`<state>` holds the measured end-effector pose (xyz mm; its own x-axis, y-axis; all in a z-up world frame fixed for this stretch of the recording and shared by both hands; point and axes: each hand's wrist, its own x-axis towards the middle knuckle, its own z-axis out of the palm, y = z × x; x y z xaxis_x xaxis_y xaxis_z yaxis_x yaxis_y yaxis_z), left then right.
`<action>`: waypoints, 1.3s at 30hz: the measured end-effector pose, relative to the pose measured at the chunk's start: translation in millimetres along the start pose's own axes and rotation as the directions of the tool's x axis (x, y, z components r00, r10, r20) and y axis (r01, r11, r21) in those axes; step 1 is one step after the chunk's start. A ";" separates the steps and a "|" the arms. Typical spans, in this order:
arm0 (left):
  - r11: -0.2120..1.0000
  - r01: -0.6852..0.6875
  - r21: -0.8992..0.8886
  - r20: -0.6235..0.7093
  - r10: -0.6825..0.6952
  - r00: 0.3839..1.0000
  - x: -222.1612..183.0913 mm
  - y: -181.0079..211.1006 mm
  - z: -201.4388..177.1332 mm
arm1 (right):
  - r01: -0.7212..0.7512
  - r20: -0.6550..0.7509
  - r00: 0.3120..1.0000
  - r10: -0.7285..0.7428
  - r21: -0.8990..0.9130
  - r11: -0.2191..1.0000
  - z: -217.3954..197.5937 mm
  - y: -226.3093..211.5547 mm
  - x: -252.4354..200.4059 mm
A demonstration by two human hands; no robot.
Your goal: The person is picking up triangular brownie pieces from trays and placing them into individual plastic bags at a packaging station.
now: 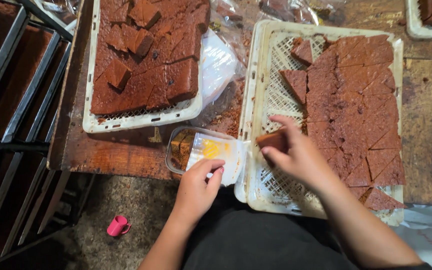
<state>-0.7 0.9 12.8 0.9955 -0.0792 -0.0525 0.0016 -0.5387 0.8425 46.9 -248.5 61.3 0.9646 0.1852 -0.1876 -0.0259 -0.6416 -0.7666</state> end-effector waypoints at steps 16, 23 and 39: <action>0.804 -0.582 -0.126 0.112 0.594 0.797 -13.1 68.0 22.8 | 0.223 0.105 0.970 -0.219 -0.027 0.975 0.0 3.7 -41.3; 0.881 -0.473 0.021 0.277 0.450 0.849 -4.3 15.7 19.0 | 0.200 -0.147 0.975 -0.164 0.279 0.939 -50.0 2.5 -31.1; 0.984 -0.175 -0.038 -0.007 0.175 0.985 -2.6 12.1 5.5 | 0.241 -0.117 0.968 -0.222 0.199 0.950 -32.1 1.1 -13.9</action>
<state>-3.8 -10.0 20.2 0.9810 -0.1667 0.0994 -0.1693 -0.4843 0.8584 41.9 -275.6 82.8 0.9703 0.2344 0.0600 0.1561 -0.4167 -0.8956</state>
